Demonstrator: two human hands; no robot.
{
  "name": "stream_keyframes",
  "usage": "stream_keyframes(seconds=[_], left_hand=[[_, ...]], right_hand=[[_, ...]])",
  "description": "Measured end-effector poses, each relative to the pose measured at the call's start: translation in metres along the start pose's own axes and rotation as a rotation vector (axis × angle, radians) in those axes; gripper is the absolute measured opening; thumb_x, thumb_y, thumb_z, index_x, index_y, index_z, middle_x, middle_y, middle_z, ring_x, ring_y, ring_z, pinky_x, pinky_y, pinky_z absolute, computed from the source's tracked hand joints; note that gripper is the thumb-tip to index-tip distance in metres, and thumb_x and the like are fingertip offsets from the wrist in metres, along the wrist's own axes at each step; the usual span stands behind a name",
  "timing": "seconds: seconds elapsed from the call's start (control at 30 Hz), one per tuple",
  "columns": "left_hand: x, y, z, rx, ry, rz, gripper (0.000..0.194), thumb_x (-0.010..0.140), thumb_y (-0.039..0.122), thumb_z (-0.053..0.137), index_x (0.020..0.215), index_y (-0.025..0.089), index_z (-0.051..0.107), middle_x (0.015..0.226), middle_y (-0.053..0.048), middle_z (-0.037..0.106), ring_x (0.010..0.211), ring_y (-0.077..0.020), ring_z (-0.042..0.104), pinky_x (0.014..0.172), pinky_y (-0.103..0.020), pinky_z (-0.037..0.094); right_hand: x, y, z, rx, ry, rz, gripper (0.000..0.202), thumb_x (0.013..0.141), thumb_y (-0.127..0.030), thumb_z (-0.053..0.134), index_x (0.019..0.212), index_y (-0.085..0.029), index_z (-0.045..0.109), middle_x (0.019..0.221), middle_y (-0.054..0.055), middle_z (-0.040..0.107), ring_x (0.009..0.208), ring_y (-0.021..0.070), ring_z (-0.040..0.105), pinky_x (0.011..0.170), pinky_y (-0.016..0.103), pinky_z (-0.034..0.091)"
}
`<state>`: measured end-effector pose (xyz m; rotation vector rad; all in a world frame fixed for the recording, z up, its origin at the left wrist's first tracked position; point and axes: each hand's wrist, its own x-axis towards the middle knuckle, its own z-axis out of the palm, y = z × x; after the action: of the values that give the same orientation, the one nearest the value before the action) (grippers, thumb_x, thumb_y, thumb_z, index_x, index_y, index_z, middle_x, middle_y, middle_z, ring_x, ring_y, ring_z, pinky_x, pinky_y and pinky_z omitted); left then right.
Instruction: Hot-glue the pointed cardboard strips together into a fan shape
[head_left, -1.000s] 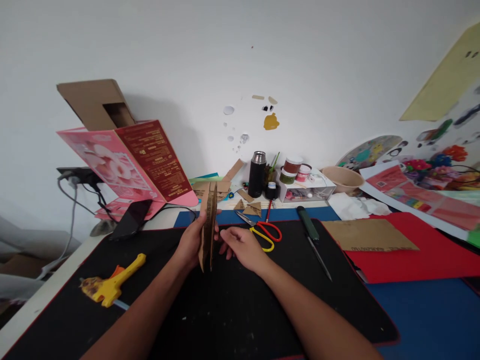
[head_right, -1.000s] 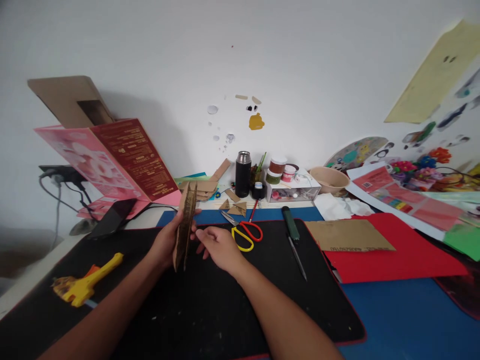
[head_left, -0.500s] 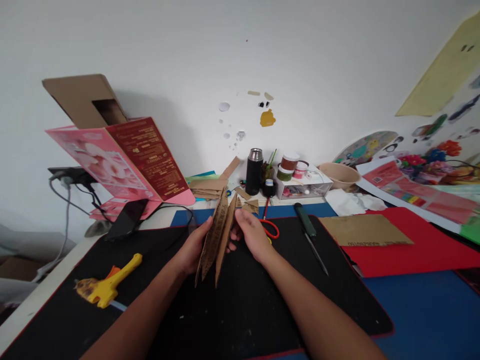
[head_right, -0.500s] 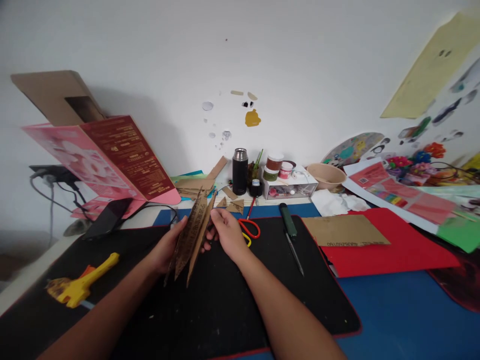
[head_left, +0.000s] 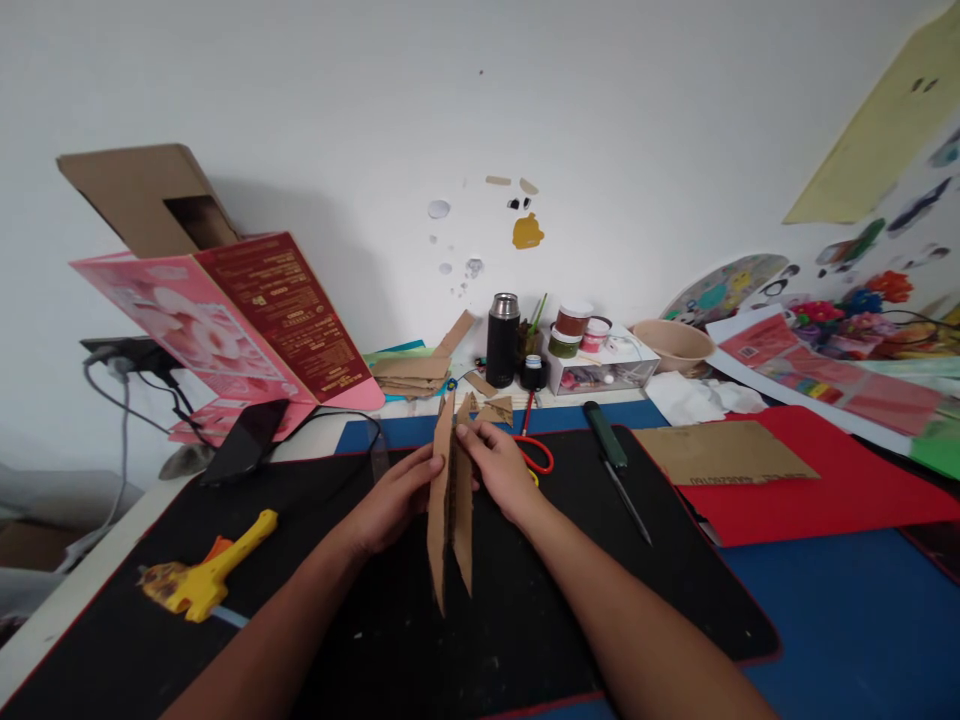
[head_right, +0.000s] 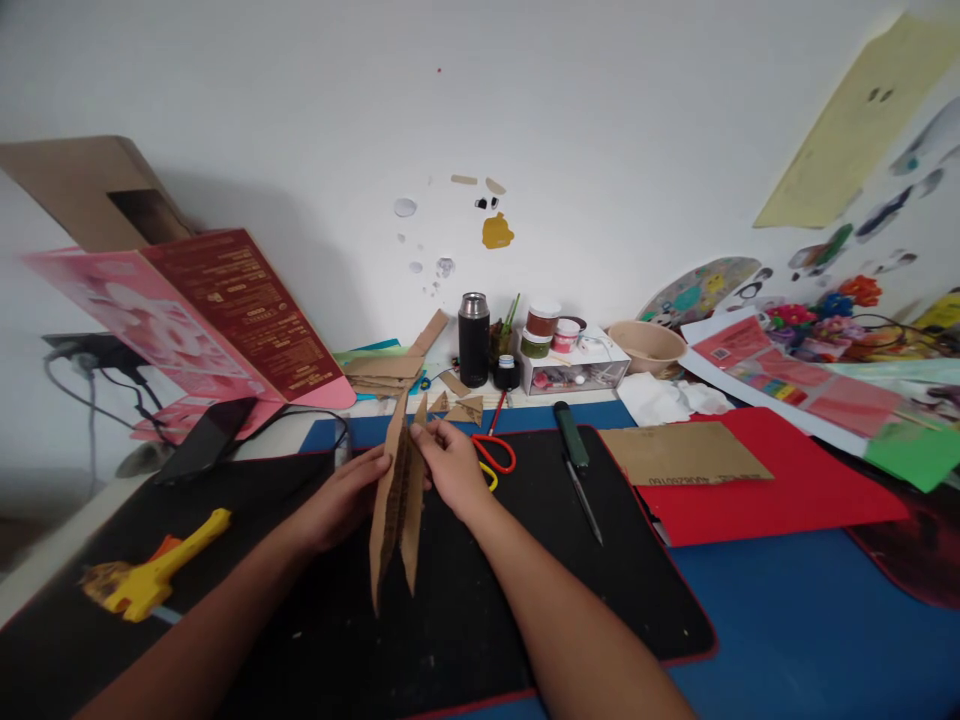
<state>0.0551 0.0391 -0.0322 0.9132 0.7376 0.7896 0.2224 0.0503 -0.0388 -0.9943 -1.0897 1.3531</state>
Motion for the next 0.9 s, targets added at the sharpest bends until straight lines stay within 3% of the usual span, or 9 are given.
stream_keyframes(seconds=[0.1,0.2,0.3,0.43,0.53,0.67,0.9], left_hand=[[0.002,-0.002,-0.003,0.036,-0.032,-0.023,0.051,0.082,0.052,0.077,0.118,0.016,0.072,0.1,-0.013,0.079,0.094,-0.0296,0.074,0.078,-0.035,0.055],[0.003,-0.004,-0.008,0.106,-0.04,-0.039,0.05,0.079,0.057,0.078,0.108,0.016,0.075,0.099,-0.011,0.079,0.088,-0.0263,0.072,0.07,-0.03,0.052],[0.003,-0.001,-0.01,0.178,-0.003,-0.018,0.055,0.083,0.065,0.07,0.106,0.016,0.076,0.1,-0.011,0.078,0.094,-0.0289,0.071,0.079,-0.035,0.053],[0.001,0.012,-0.007,0.418,0.137,0.152,0.057,0.084,0.069,0.066,0.109,0.018,0.073,0.106,-0.01,0.077,0.1,-0.0302,0.069,0.09,-0.04,0.051],[0.001,0.023,0.0,0.548,0.248,0.256,0.058,0.078,0.065,0.075,0.113,0.02,0.068,0.108,-0.008,0.076,0.105,-0.0302,0.067,0.093,-0.039,0.052],[0.001,0.035,0.011,0.647,0.219,0.27,0.058,0.08,0.056,0.076,0.125,0.021,0.066,0.113,-0.008,0.075,0.108,-0.031,0.067,0.098,-0.042,0.05],[0.011,0.038,0.016,0.702,0.312,0.294,0.035,0.077,0.038,0.075,0.108,0.021,0.075,0.108,-0.007,0.078,0.104,-0.0328,0.068,0.093,-0.039,0.05]], right_hand=[[-0.001,0.002,0.0,-0.059,-0.019,0.016,0.036,0.082,-0.058,0.071,0.087,-0.022,0.066,0.065,-0.004,0.06,0.05,0.0147,0.051,0.045,0.026,0.04],[-0.001,0.002,0.0,-0.099,-0.02,-0.012,0.033,0.081,-0.053,0.074,0.088,-0.021,0.071,0.078,0.001,0.07,0.072,0.0218,0.064,0.065,0.031,0.05],[-0.001,0.0,0.0,-0.092,-0.017,-0.044,0.031,0.082,-0.05,0.073,0.088,-0.02,0.072,0.088,0.004,0.074,0.087,0.0257,0.068,0.078,0.034,0.052],[0.0,0.0,-0.002,-0.144,0.029,-0.051,0.032,0.084,-0.048,0.07,0.091,-0.018,0.072,0.088,0.004,0.074,0.089,0.0271,0.069,0.083,0.037,0.051],[0.001,0.0,-0.003,-0.184,0.023,-0.074,0.032,0.085,-0.047,0.068,0.095,-0.017,0.072,0.092,0.005,0.075,0.094,0.0283,0.069,0.085,0.038,0.052],[-0.001,0.001,0.001,-0.139,-0.05,-0.127,0.03,0.087,-0.041,0.067,0.107,-0.019,0.071,0.102,0.005,0.077,0.106,0.0292,0.069,0.093,0.04,0.052],[-0.003,0.002,0.006,-0.07,-0.035,-0.132,0.025,0.086,-0.034,0.066,0.108,-0.021,0.071,0.105,0.005,0.077,0.103,0.028,0.07,0.095,0.041,0.053]])
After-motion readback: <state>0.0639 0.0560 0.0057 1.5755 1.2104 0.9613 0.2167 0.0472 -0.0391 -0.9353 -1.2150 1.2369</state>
